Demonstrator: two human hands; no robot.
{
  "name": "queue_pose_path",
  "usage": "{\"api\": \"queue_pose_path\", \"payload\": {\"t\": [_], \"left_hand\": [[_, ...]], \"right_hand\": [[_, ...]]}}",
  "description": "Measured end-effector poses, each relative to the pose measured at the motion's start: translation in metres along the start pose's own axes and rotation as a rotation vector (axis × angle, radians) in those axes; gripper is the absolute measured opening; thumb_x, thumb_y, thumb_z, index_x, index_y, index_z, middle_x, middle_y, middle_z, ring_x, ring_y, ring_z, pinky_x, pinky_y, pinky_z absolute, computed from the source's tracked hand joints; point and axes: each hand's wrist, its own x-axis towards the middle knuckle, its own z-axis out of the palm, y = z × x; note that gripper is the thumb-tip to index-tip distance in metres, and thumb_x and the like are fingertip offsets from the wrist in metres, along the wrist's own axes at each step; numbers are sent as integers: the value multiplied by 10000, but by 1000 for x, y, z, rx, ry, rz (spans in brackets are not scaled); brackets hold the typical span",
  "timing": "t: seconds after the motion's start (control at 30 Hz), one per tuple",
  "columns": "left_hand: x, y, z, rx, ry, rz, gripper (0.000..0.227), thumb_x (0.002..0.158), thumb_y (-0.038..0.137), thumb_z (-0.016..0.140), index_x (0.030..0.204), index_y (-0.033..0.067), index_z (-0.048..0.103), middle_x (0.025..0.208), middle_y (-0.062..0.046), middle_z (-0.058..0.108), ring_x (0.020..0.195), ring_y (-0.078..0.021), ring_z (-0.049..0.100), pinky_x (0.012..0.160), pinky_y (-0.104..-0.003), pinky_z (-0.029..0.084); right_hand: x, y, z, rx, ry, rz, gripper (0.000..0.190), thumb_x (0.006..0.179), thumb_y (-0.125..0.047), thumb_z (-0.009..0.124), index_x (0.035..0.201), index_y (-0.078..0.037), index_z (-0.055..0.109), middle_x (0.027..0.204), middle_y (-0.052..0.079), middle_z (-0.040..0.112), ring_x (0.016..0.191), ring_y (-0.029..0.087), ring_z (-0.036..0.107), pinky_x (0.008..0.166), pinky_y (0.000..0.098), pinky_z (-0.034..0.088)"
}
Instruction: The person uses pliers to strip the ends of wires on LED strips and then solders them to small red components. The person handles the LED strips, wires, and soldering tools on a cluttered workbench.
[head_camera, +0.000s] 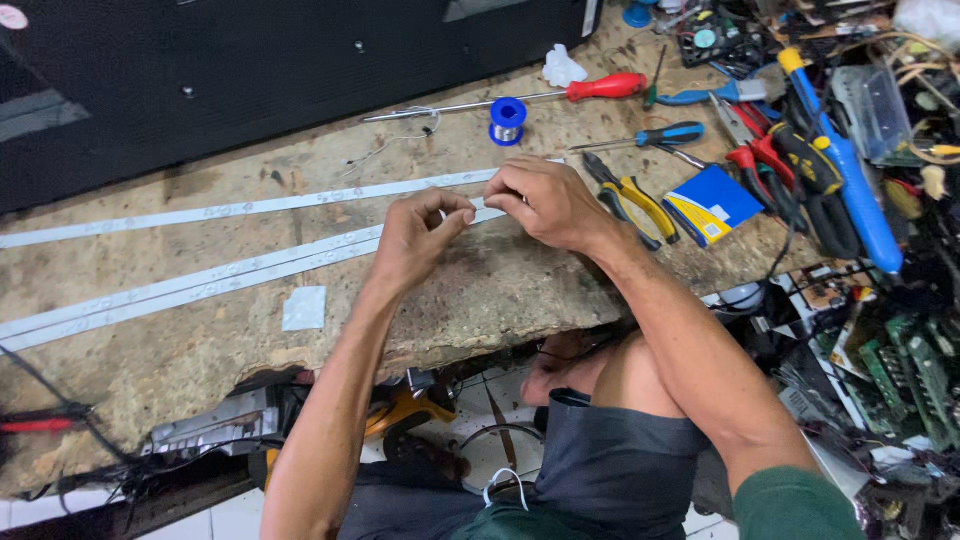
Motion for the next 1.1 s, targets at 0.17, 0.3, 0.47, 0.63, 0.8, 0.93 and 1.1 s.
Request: {"api": "queue_pose_path", "payload": {"t": [0.17,0.3,0.47,0.63,0.8,0.93,1.1], "left_hand": [[25,-24,28,252,112,191,56,879,143,786,934,156,781,736,-20,642,653,-209,609,623,-365,504],[32,-21,36,327,106,236,48,921,133,738,956,161,755,767,-15,635,691,-266,627,649,-431,518],[46,-40,55,401,67,256,30,927,200,739,956,207,732,792,-4,631,771,-311,677,680,-458,542],[55,-26,73,371,70,272,15,966,268,702,974,255,704,809,24,616,814,-298,683,710,-447,550],[58,-18,79,325,75,354,24,992,235,678,987,253,693,796,28,605,739,-221,665,690,-381,546],[62,-42,82,311,54,357,10,967,235,719,974,231,713,797,0,604,744,-262,664,691,-404,539],[60,-41,83,348,25,292,54,906,207,763,941,222,726,823,-14,627,818,-299,685,715,-438,546]], "right_hand": [[-15,32,-19,-314,-34,66,116,1024,-193,662,976,-87,658,836,167,646,864,413,667,747,527,527],[-45,87,-48,-460,70,286,123,1045,-227,671,1070,-107,670,925,181,674,951,433,671,806,552,516],[-58,82,-55,-434,49,330,52,975,-236,741,1008,-195,739,944,100,689,963,382,667,844,498,523],[-49,72,-48,-376,-1,227,57,961,-234,751,962,-180,768,982,71,724,993,367,664,885,467,528],[-43,68,-41,-110,-36,243,15,918,-182,770,920,-168,775,935,73,722,919,338,660,921,458,512],[-46,72,-46,-83,-27,244,41,927,-201,772,925,-160,771,905,76,704,891,316,654,916,445,513],[-48,80,-46,-79,-10,235,66,879,-185,818,930,-154,789,937,46,707,925,281,640,895,406,509]]}}
